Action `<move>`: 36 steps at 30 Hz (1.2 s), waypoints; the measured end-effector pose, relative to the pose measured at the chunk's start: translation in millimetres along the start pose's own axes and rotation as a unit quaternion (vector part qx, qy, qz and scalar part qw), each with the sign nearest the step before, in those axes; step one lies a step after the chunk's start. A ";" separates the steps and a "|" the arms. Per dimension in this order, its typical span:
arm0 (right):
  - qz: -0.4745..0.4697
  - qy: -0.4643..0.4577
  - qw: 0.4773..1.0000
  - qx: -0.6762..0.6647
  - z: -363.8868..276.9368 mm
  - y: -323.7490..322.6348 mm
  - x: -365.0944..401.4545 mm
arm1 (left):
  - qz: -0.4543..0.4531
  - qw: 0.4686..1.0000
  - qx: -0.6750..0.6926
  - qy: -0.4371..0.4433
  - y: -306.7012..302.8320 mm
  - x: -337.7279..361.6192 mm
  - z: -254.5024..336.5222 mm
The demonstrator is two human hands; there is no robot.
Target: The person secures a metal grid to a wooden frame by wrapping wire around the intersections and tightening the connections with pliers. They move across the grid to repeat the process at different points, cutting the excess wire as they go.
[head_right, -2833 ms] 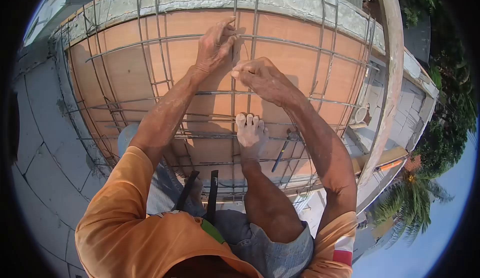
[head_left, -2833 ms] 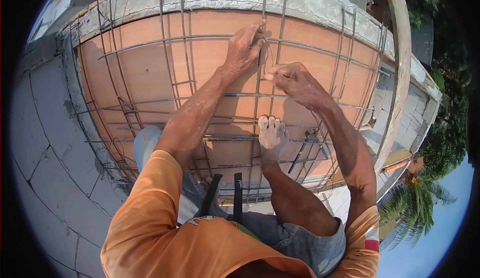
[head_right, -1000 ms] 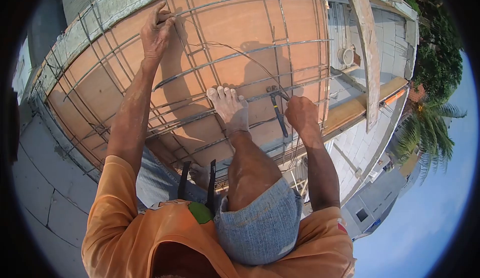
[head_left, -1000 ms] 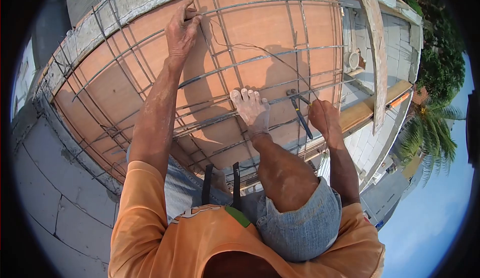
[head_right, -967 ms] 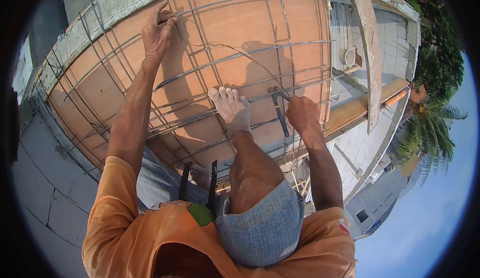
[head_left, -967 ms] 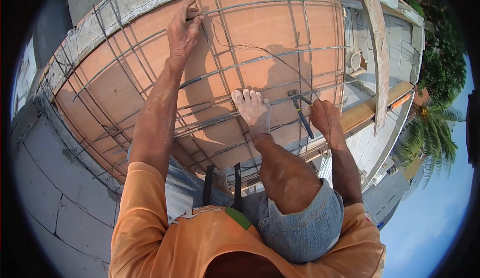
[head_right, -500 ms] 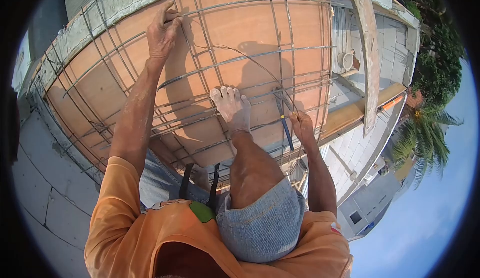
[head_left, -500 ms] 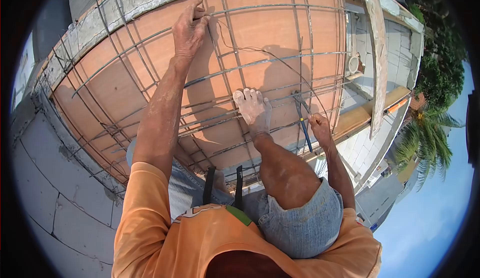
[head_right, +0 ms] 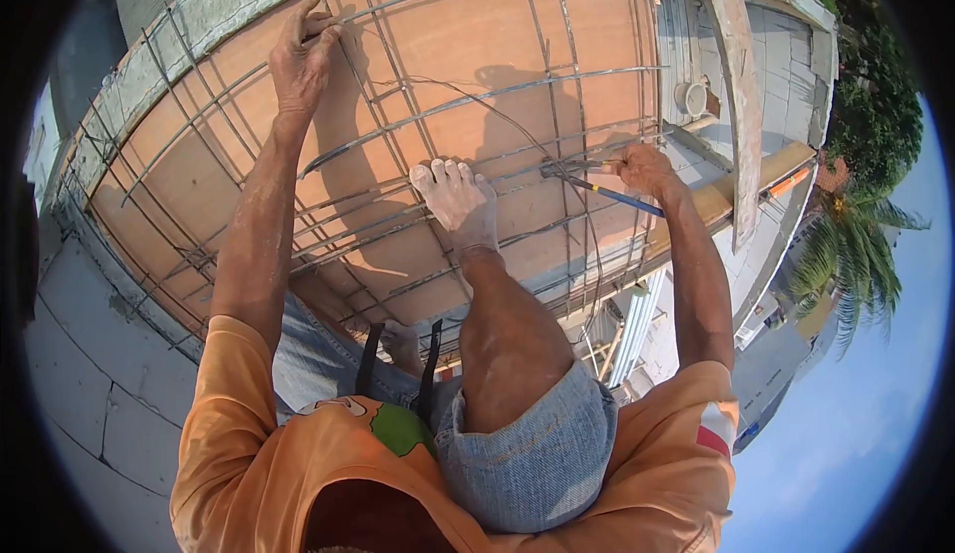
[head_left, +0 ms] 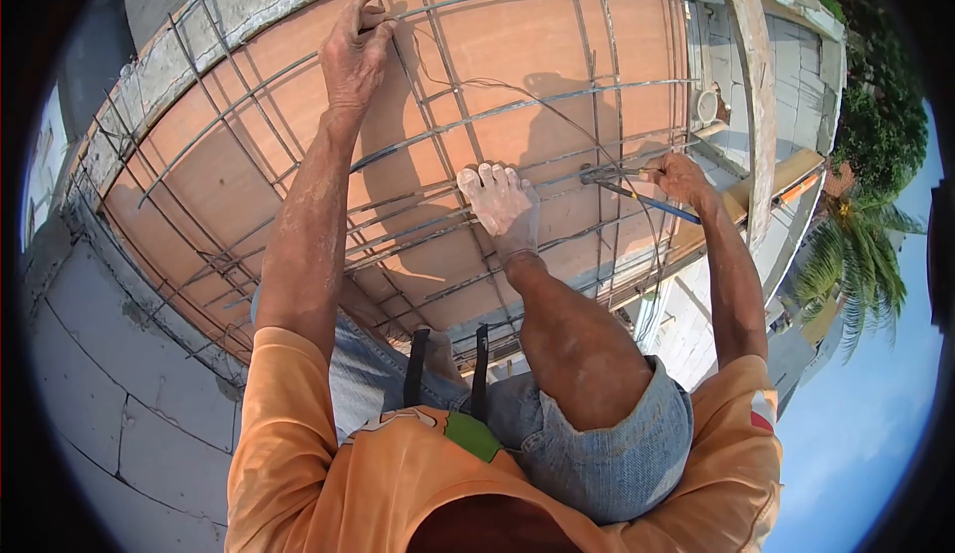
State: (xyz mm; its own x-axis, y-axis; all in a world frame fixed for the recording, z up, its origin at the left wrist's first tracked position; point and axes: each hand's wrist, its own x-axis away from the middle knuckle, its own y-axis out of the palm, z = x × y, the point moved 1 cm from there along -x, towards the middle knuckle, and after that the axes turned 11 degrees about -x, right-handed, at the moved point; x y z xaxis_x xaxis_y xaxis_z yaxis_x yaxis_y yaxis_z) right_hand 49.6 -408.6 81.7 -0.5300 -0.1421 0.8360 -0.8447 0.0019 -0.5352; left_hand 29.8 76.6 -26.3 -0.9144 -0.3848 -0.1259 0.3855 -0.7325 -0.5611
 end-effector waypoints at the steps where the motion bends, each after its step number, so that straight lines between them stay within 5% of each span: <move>1: -0.019 -0.026 0.999 -0.015 8.9 -5.7 -11.4 | 0.002 1.000 0.004 0.006 1.2 -4.4 -0.8; 5: -0.063 -0.016 0.992 -0.105 53.6 31.0 -23.5 | 0.007 1.000 -0.007 0.016 1.6 1.2 -5.6; 9: 0.027 -0.017 0.997 -0.064 1.7 29.4 24.8 | 0.009 1.000 -0.023 0.016 0.7 0.2 -3.3; 11: 0.143 -0.177 0.947 0.227 -16.2 41.3 46.8 | 0.014 0.999 -0.024 0.019 2.1 -1.3 -4.5; 14: 0.065 -0.113 0.940 0.315 -17.8 55.2 49.7 | 0.017 0.999 -0.027 0.024 0.9 0.9 -5.4; 15: -0.032 -0.042 0.954 0.296 -20.0 50.8 42.7 | 0.017 0.999 -0.029 0.027 1.3 -0.4 -5.2; 19: -0.035 -0.092 0.963 0.250 -20.9 19.6 74.0 | 0.015 1.000 -0.006 0.012 2.2 1.6 -6.4; 21: -0.020 -0.125 0.961 0.247 -16.3 -2.2 119.0 | 0.017 0.999 0.029 -0.016 2.2 2.1 0.6; 23: 0.028 -0.100 0.991 0.087 -16.9 -16.7 146.2 | 0.020 1.000 0.004 -0.009 -1.1 1.4 3.5; 24: 0.102 -0.162 0.981 0.005 2.4 -6.6 146.6 | 0.022 1.000 -0.015 0.008 -2.0 0.7 -0.8; 26: 0.075 -0.005 0.976 -0.203 16.3 -4.6 138.4 | 0.040 0.999 -0.008 0.013 -2.9 2.1 -2.9; 28: 0.120 0.016 0.971 -0.204 -20.2 -30.9 117.0 | 0.043 0.999 -0.002 -0.002 -6.8 1.6 -1.1; 30: 0.189 -0.089 0.978 -0.027 -44.4 -63.5 85.4 | 0.025 1.000 0.017 -0.004 -4.2 3.3 -5.5; 33: 0.209 -0.113 0.962 0.133 -136.0 -117.3 51.8 | 0.027 1.000 0.006 0.013 -8.1 3.9 -3.5; 36: 0.216 -0.247 0.892 0.309 -218.4 -133.3 19.7 | 0.024 0.999 0.016 0.023 -8.3 3.8 -6.2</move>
State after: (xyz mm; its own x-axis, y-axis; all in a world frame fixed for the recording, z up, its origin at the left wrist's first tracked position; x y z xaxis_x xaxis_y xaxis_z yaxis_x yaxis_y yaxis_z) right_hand 135.5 -195.5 195.9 -0.5698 -0.6802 0.4612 -0.2854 -0.3624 -0.8872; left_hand 22.4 84.6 -27.3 -0.8988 -0.3944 -0.1911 0.4330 -0.7314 -0.5269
